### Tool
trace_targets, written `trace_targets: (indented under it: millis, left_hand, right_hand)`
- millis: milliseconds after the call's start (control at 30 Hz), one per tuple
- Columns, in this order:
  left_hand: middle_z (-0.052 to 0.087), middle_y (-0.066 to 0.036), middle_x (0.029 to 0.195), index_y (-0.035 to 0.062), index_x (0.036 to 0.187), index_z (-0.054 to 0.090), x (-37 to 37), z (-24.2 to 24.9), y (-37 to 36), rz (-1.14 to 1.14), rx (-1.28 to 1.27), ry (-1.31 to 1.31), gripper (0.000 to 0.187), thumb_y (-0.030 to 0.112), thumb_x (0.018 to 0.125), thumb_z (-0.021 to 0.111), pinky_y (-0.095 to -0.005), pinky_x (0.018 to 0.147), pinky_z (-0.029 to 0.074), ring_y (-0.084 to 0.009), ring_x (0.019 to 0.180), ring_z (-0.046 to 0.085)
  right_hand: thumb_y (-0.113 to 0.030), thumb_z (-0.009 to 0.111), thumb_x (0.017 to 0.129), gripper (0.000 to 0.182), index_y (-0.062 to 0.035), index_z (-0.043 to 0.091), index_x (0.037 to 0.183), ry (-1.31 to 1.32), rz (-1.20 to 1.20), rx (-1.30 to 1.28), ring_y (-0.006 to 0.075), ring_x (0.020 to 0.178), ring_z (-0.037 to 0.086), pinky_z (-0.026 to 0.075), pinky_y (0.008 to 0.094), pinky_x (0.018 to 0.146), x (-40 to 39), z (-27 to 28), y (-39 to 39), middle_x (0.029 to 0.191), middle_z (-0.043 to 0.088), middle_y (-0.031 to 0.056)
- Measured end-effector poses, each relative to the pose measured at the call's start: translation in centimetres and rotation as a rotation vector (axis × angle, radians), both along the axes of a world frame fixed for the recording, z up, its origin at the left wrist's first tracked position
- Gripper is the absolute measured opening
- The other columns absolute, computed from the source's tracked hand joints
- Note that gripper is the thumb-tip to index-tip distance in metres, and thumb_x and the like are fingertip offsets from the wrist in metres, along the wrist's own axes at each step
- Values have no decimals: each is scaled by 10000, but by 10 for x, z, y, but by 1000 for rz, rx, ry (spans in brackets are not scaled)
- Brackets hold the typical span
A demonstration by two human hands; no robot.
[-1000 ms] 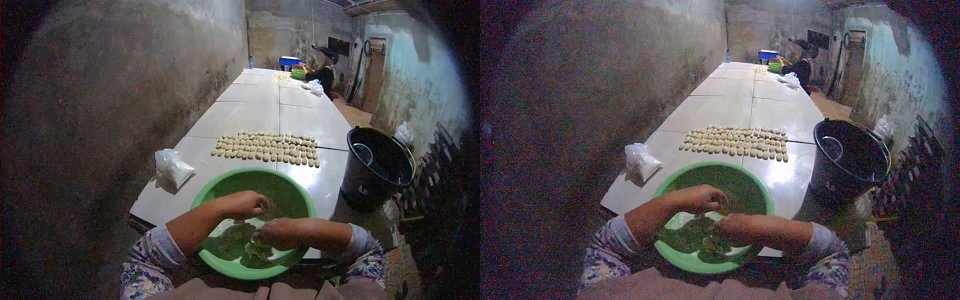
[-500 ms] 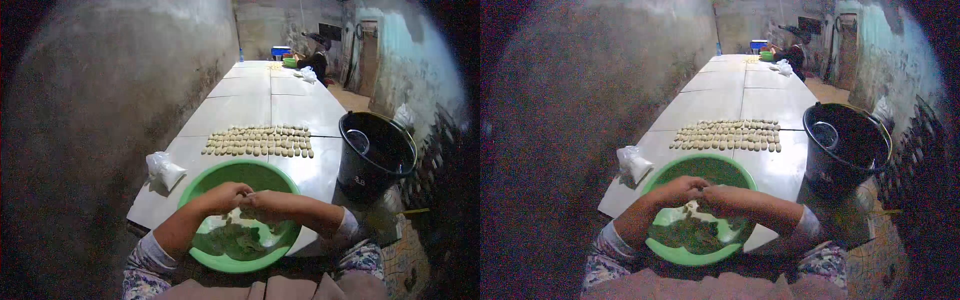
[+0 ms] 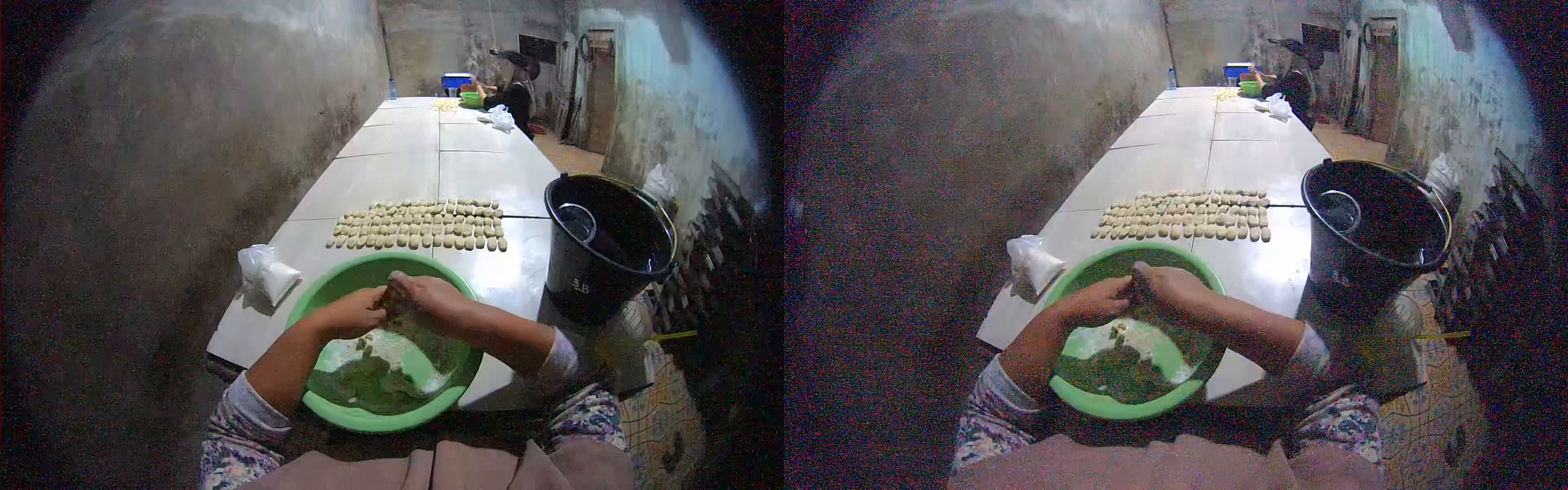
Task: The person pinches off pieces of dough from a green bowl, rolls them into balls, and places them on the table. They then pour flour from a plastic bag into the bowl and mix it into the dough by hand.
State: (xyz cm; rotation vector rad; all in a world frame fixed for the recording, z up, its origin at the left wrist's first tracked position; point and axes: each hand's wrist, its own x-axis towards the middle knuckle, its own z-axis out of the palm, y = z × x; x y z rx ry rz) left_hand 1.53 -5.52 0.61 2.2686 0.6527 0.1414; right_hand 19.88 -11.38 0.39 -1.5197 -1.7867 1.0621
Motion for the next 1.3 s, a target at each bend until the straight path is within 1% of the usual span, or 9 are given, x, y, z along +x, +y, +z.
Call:
trace_targets:
  millis: [233,433,500,733,833,967,1033,1167,1300]
  left_hand:
    - [611,-151,1108,33,1216,493,0,11,-7,151,-74,29,354,234,929,448,-360,928,412,-267,1017,578]
    - [621,-150,1047,32,1154,528,-3,-11,17,104,-5,64,335,263,929,435,-352,873,445,-223,965,586]
    - [616,-146,939,-12,1063,542,-3,-2,10,85,6,188,367,280,898,392,-347,797,442,-226,862,563]
    - [560,-150,1176,2,1251,421,-2,-1,-7,-1,-66,-9,522,291,844,573,-374,856,456,-240,996,553]
    - [600,-156,1113,12,1228,468,1,-13,3,-27,-30,-110,477,264,839,580,-373,869,452,-247,973,577]
    - [642,-164,987,28,1070,571,3,-21,12,72,93,-94,302,210,848,479,-380,778,485,-284,873,620]
    - [635,-129,947,55,1078,567,2,-2,1,43,-14,254,298,242,899,418,-361,792,476,-213,881,601]
    - [612,-126,749,25,860,580,1,-5,0,-76,84,234,350,322,909,401,-413,631,459,-259,632,564]
    - [611,-147,780,48,851,586,2,1,-5,-135,171,380,177,182,810,478,-436,648,460,-325,729,589]
  right_hand:
    - [-321,340,973,370,7,498,1039,78,177,140,250,825,499,416,369,816,2,-15,16,989,559,179]
    - [-130,521,880,154,-15,546,980,568,24,-288,285,913,576,440,390,787,0,-8,12,986,598,184]
    - [-171,504,875,179,-25,569,956,-185,184,235,323,907,602,446,410,777,6,-6,7,938,619,183]
    - [-237,421,909,266,-15,557,960,-305,45,183,333,858,592,442,406,772,2,-5,9,915,610,196]
    - [-231,400,924,265,-9,542,953,153,-119,-38,277,838,567,433,388,785,0,-6,9,932,602,179]
    - [-273,364,943,327,-8,553,970,-5,57,114,215,804,529,428,374,771,6,-20,25,923,602,123]
    - [-300,392,926,339,-19,567,1000,-176,81,77,259,812,567,433,394,769,6,-11,15,947,623,145]
    - [-276,536,849,275,-82,580,1038,-642,183,220,331,815,623,464,432,714,0,1,1,939,644,162]
    - [-261,569,836,264,-87,586,1034,-734,195,197,317,791,632,478,422,689,1,-10,9,896,654,139]
